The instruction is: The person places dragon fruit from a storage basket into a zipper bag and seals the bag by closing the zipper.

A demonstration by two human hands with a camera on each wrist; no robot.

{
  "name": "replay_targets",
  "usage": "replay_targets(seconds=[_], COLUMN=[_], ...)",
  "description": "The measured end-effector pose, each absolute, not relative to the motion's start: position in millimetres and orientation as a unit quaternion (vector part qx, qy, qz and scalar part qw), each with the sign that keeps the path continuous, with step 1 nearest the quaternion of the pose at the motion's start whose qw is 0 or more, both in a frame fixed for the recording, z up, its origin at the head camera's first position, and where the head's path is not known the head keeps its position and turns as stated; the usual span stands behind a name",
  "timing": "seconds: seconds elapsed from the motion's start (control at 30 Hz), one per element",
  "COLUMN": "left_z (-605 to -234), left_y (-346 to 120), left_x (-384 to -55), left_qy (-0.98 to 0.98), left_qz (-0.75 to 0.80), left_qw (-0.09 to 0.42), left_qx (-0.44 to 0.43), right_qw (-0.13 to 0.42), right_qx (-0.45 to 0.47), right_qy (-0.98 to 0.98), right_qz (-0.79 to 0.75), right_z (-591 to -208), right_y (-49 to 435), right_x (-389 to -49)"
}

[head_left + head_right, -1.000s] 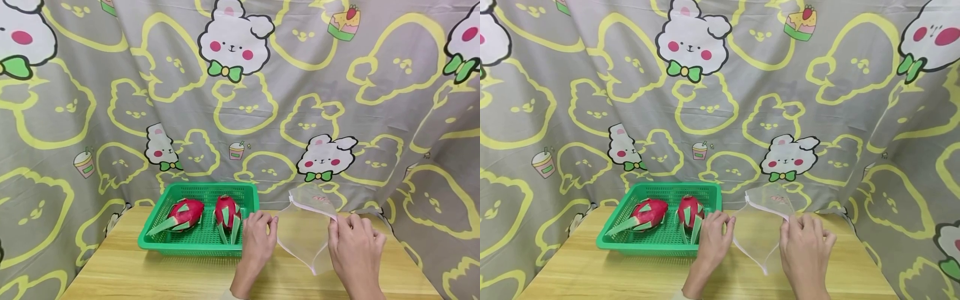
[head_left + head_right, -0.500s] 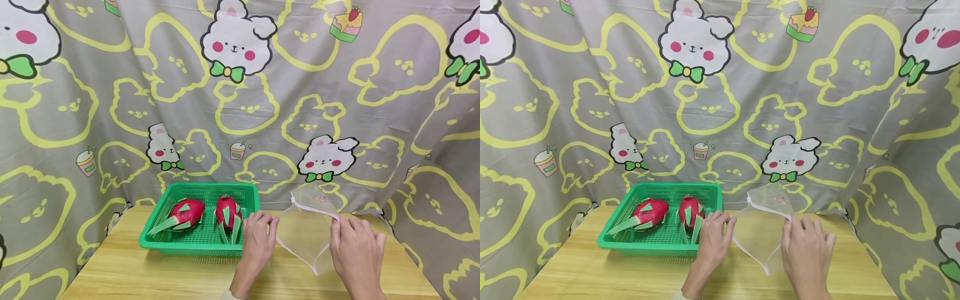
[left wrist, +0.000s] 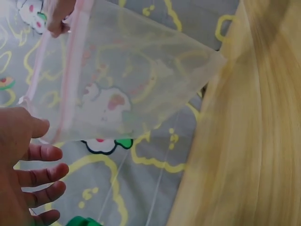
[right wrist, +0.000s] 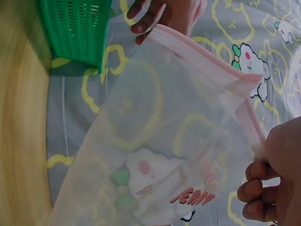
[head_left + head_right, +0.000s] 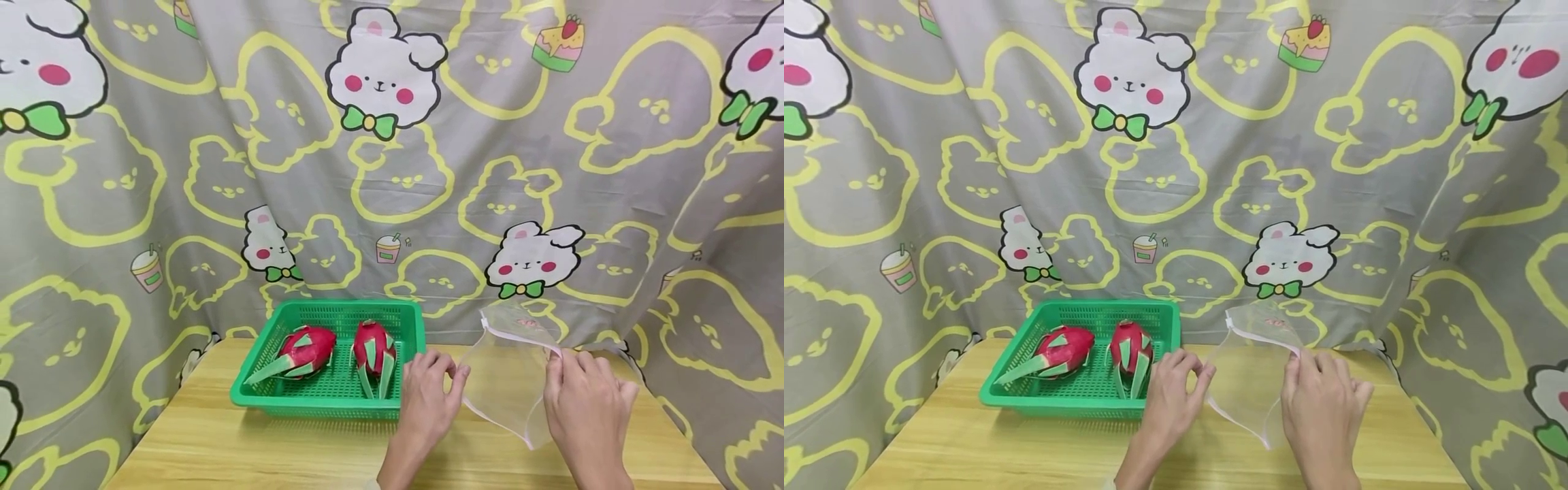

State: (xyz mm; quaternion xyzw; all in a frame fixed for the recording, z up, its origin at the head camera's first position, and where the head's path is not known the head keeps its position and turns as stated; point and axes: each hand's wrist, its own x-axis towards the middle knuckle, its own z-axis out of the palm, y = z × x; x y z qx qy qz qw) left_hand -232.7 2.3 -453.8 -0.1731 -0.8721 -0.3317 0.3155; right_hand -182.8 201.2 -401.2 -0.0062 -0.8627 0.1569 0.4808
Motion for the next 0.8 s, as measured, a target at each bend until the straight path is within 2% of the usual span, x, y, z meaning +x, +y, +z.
replay_targets(seconds=[0.27,0.57,0.8], left_z=[-439.9,-407.8,-370.0], left_y=[-19.1,-37.0,-55.1], left_x=[-227.6,-235.6,-246.4], left_qy=[-0.876,-0.873,-0.890], left_qz=[-0.331,-0.306,-0.288], left_qw=[0.307,0.303,0.252], left_qx=[-0.167,-0.229,-0.246], right_qw=[0.485,0.494,0.501], right_qx=[-0.005,-0.018,-0.018], right_qy=[-0.859,-0.850,-0.844], right_qz=[0.164,0.180,0.188], right_z=[-398.3,-397.5,-396.9], right_y=[203.0,210.0,211.0], right_x=[-182.5,-179.4,-180.5])
